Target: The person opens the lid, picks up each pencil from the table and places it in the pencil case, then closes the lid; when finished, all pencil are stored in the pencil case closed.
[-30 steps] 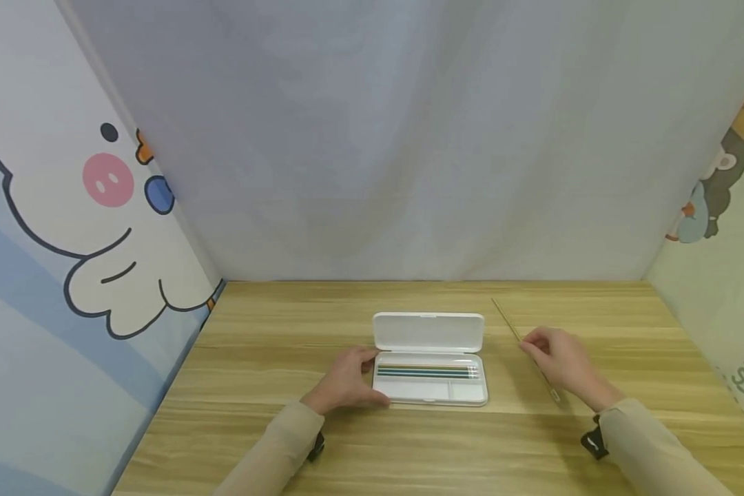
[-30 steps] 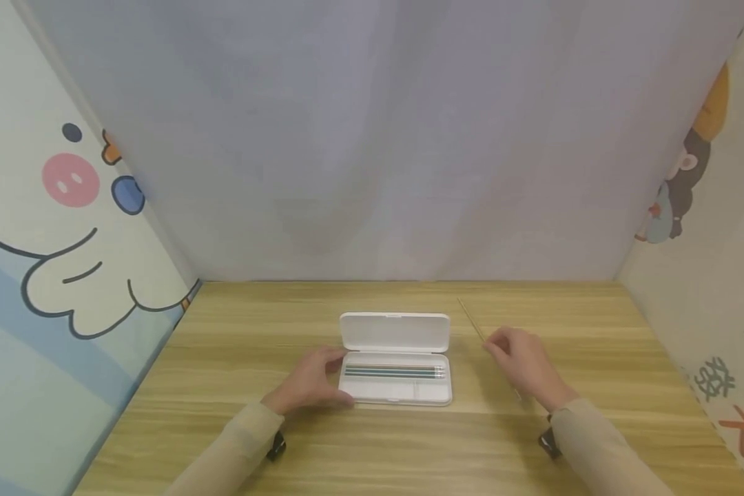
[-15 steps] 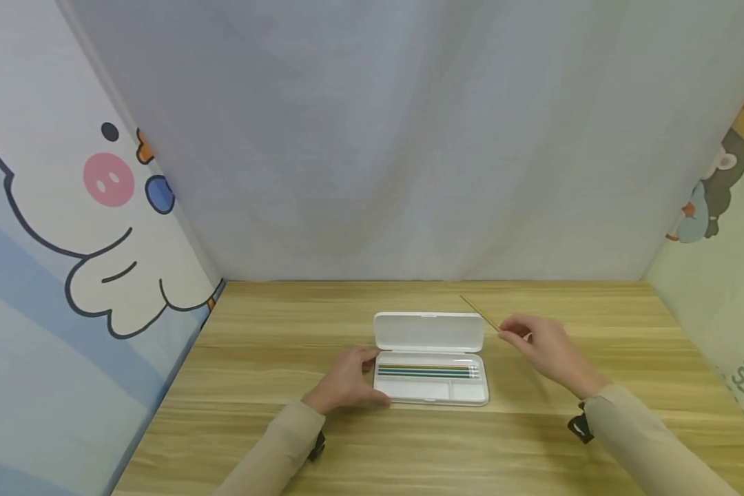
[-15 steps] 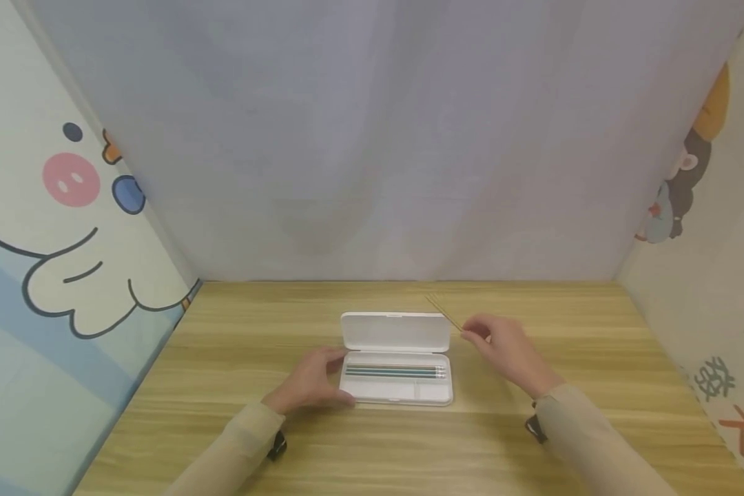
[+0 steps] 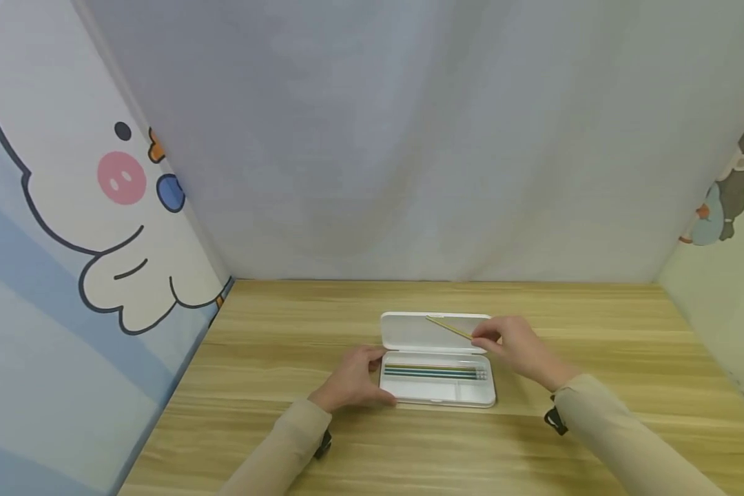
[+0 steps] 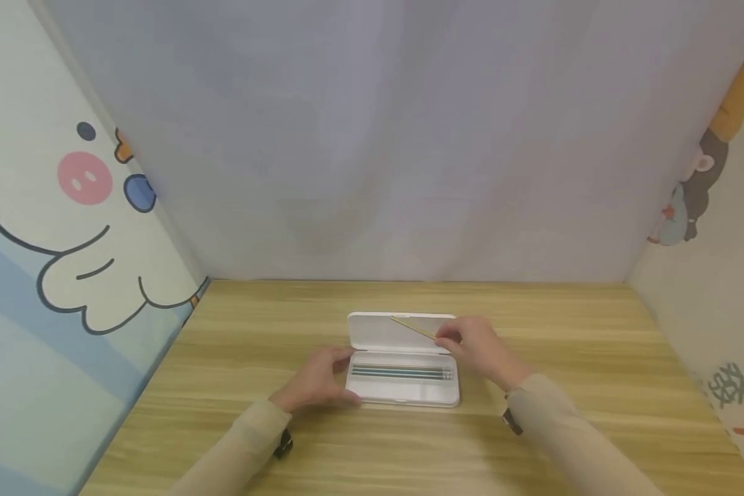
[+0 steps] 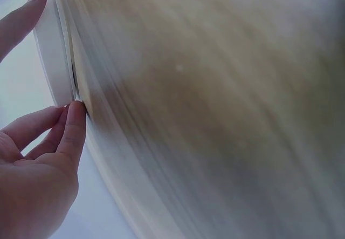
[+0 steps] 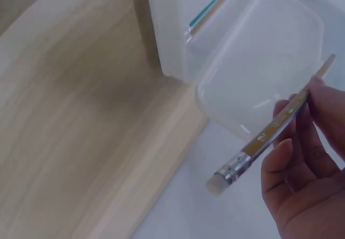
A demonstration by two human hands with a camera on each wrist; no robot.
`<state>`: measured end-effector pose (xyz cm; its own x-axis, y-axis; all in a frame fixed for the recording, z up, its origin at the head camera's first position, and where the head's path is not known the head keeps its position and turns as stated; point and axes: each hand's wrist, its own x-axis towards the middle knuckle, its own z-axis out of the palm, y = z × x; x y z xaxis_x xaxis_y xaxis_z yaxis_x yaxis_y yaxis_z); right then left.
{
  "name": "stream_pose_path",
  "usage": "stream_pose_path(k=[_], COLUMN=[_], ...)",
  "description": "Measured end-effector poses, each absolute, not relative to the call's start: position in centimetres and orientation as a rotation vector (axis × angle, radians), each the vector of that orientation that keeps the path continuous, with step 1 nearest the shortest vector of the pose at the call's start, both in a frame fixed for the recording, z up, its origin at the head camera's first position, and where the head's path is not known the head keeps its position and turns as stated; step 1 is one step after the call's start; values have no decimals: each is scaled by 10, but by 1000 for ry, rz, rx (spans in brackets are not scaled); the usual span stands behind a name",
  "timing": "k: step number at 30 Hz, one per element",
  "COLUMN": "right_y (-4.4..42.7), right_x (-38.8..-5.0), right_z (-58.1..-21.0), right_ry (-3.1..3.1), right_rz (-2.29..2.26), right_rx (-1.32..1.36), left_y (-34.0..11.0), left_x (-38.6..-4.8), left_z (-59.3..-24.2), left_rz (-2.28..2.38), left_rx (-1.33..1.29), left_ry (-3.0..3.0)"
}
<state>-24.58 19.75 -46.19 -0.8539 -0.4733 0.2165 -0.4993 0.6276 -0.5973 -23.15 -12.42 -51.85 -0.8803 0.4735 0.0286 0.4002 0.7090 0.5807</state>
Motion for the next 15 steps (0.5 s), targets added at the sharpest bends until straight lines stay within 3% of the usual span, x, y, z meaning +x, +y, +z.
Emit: stream_pose_path(k=[15], right_y=[165], right_x=[-255], right_z=[-480], right_ry=[-2803], right_rz=[1047], right_rx=[1022], left_y=[-123], left_x=[-233], left_z=[-519], left_rz=[924], left_rx=[720], left_ry=[2786])
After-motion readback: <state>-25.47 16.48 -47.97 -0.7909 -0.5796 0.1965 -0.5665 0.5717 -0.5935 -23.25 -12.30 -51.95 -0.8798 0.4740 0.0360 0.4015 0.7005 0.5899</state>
